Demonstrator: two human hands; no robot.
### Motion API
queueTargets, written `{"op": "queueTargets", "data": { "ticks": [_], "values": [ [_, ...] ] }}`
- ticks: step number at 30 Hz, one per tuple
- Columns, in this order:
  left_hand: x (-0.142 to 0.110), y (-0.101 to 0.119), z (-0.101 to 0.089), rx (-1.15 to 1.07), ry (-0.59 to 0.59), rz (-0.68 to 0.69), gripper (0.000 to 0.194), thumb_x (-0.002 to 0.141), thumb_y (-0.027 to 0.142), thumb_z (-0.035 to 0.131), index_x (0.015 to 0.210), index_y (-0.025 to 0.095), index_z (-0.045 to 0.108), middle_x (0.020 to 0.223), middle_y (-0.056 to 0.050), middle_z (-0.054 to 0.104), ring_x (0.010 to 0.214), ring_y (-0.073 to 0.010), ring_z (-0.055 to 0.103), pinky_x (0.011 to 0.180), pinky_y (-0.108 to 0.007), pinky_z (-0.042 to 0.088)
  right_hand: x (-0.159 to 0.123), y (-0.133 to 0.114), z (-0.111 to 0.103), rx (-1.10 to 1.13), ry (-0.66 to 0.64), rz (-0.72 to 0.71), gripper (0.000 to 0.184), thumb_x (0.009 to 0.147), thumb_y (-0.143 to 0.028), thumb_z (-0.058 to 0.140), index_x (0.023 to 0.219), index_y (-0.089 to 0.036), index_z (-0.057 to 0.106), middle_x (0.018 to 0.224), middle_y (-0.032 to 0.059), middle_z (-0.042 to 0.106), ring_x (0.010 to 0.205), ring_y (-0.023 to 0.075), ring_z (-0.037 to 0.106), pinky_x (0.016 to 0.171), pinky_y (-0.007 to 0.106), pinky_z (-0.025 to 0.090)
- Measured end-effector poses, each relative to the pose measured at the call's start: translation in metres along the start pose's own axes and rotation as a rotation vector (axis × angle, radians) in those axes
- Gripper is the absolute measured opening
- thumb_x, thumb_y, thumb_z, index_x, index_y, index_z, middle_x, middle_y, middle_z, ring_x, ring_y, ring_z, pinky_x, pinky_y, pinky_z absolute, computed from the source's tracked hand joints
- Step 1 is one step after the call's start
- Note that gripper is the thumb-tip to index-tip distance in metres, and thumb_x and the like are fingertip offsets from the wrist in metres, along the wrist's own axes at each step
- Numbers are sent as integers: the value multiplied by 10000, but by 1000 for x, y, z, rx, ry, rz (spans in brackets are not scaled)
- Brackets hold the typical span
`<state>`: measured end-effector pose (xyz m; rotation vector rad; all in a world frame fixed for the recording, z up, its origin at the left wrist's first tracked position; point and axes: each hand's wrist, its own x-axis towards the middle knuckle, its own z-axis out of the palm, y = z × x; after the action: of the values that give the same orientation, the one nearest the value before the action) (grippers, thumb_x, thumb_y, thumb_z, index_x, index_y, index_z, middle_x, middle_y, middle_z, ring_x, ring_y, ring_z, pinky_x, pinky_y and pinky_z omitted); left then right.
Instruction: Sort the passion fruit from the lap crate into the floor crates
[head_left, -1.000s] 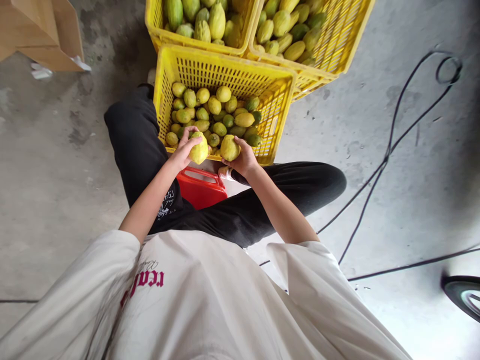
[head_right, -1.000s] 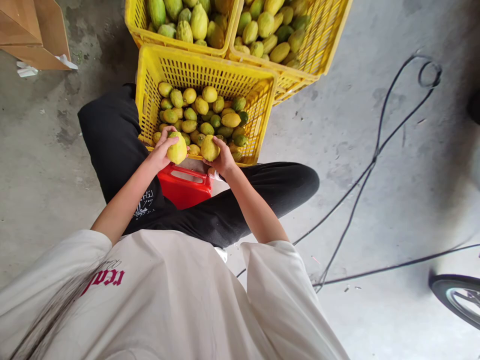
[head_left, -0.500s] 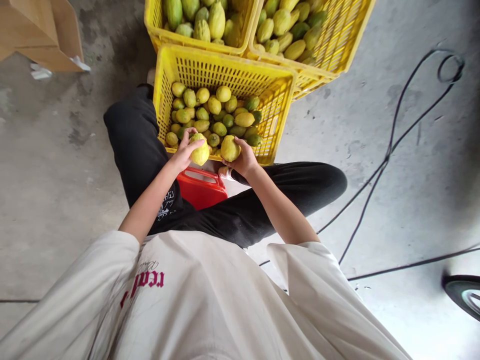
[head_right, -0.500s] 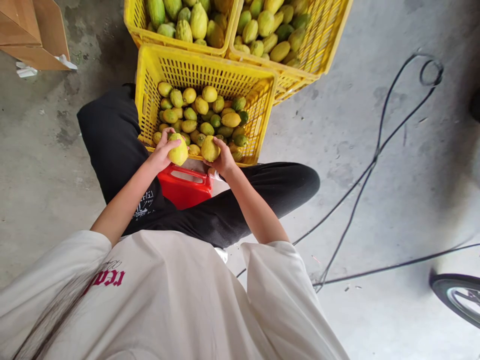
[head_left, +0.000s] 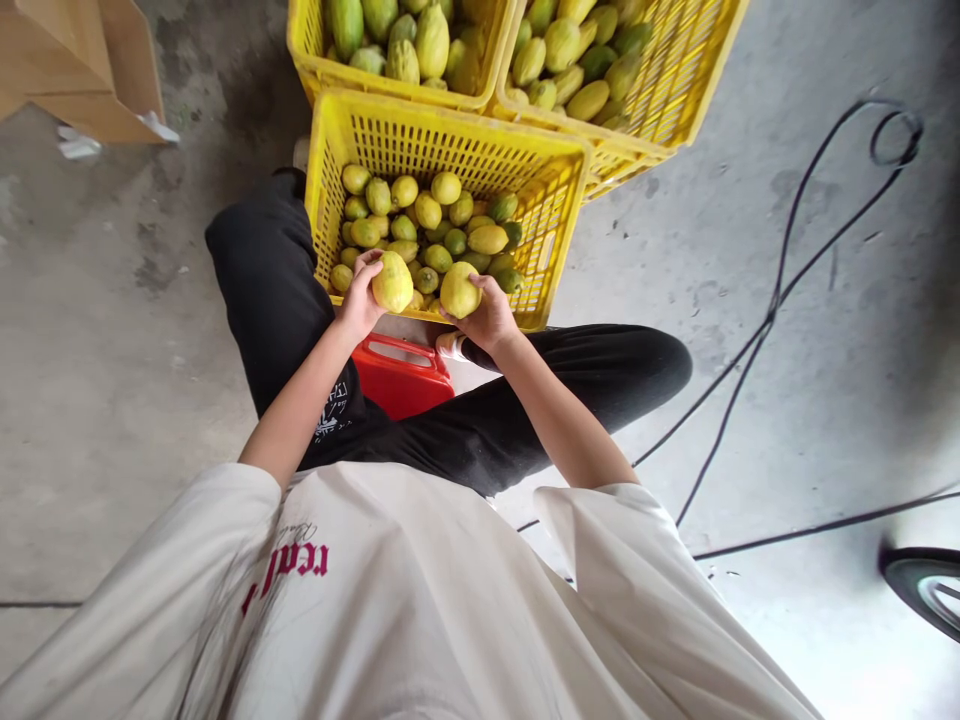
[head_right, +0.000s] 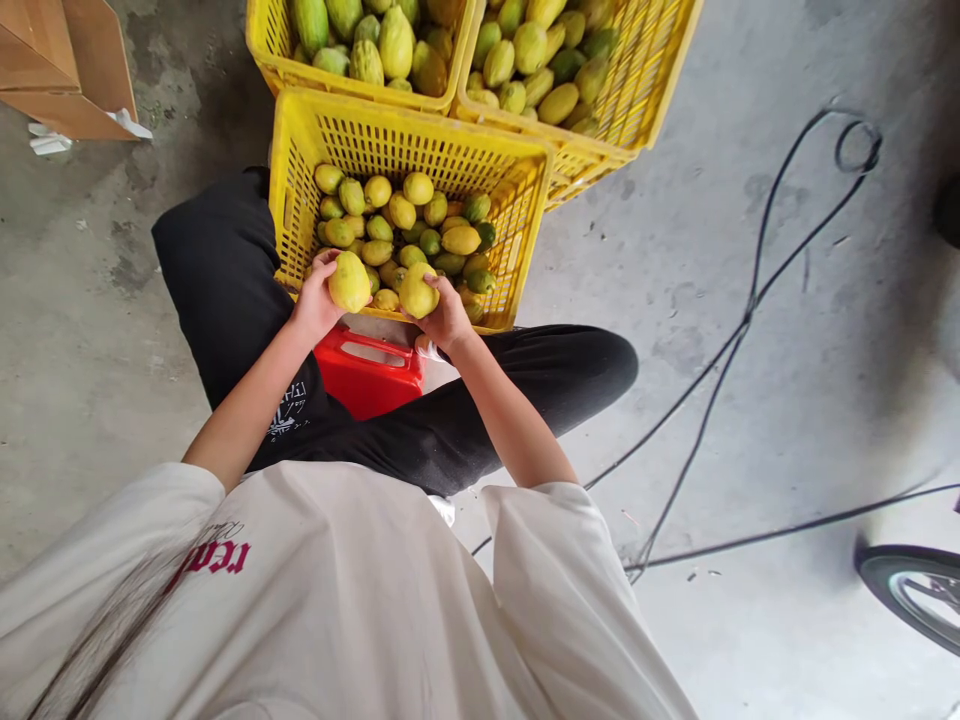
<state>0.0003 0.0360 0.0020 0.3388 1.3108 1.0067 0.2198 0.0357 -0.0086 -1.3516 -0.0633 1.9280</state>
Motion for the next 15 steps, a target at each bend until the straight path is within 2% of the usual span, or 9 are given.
{"op": "queueTargets", "data": {
  "ticks": [4,8,11,15],
  "values": [
    [-3,-1,3,4,-3,-25,194,1068,377,658,1236,281,641,1335,-32,694,1177,-212,784,946,-367,719,-6,-3,6,-36,51,36,141,995,-308,666,1124,-270,621,977,1,726,929,207,702,658,242,621],
    [-2,0,3,-75,54,-158,209,1114,356,586,1254,253,703,1151,-45,729,887,-167,766,811,-305,721,-10,-6,13,-58,100,142,77,1088,-308,591,1101,-245,634,966,18,713,856,190,686,622,229,609],
    [1,0,3,-84,189,-270,170,1125,362,598,1153,234,705,997,-33,708,818,-160,730,763,-271,708,-14,-5,17,-122,188,276,134,1158,-332,556,1130,-236,645,932,25,705,798,187,677,595,232,621],
    [2,-3,2,-104,406,-415,157,1110,321,668,991,221,646,924,-14,670,765,-134,671,733,-246,690,-15,1,18,-192,286,384,185,1192,-348,555,1181,-196,659,883,35,680,714,183,666,550,231,628]
  ]
}}
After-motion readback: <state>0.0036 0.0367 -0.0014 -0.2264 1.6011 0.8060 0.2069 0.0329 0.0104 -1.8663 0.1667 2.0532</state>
